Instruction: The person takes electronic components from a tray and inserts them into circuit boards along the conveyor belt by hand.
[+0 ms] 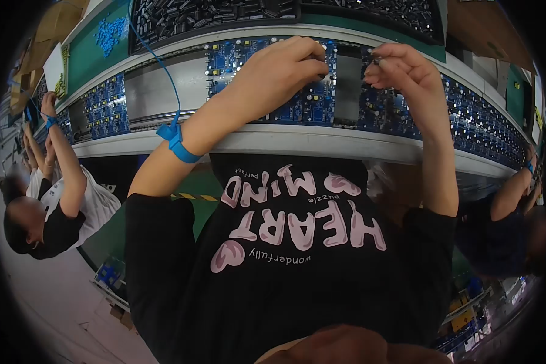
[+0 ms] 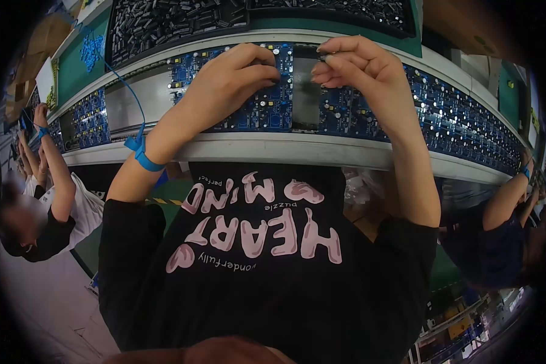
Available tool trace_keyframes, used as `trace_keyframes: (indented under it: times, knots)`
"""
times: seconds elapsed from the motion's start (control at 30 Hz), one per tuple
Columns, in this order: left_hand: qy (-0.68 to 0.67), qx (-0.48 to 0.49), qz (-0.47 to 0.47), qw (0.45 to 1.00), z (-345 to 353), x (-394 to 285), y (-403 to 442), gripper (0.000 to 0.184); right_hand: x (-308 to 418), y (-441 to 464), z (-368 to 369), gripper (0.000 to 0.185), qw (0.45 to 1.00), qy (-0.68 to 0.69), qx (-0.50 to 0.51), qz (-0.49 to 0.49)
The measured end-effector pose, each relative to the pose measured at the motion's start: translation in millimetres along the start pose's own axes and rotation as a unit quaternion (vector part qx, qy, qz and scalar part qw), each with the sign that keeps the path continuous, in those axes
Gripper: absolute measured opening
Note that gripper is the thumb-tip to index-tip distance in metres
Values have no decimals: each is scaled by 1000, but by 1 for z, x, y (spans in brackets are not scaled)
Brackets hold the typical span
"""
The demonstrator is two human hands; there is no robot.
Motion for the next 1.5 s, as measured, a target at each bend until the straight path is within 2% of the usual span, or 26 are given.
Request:
trace_keyframes:
  times: [0.13,0.3,0.73,0.83,0.9,0.93,1.07,1.17,1.23,1.27,1.33,1.43,1.5]
  knots:
    - [11,16,-6,1000,-3,1,3,17,1,-2,-2,22,1000,-8,-11,5]
    - [47,12,42,998,-2,-6,4,18,1,-3,-5,20,1000,-17,0,7]
    - [115,37,44,992,2,-13,6,18,-4,-4,4,17,1000,-13,-9,-12]
    - [76,-10,43,996,-11,-5,21,14,-2,-10,0,17,998,-54,-8,-11]
    - [122,-99,12,987,-41,17,30,14,1,-14,2,17,998,-53,-9,-13]
    - [146,-117,51,981,-58,15,40,18,1,-16,2,17,999,-51,-10,-14]
    - [134,-116,38,984,-59,34,42,18,0,-24,11,18,998,-55,-21,6]
    - [115,-112,25,987,-45,51,51,19,0,-29,25,15,993,-108,-34,27]
    - [102,-111,18,988,-42,55,53,19,12,-32,38,10,955,-293,-13,-50]
    - [96,-110,14,989,-41,55,53,19,11,-30,42,10,954,-295,-12,-50]
    - [85,-109,6,990,-38,59,54,19,21,-31,58,9,883,-409,18,-229]
    - [71,-106,-8,992,-42,65,49,20,15,-30,62,11,854,-456,29,-247]
    - [60,-103,-16,993,-50,68,43,20,12,-30,63,11,854,-461,32,-238]
Point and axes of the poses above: each hand's wrist, its own y-axis towards the middle knuckle, its own z-axis out of the palm, x = y × z, the point moved 6 cm from there along y, towards the middle knuckle, and after that the axes turned 9 degrees about -x, right-handed, at the moved point
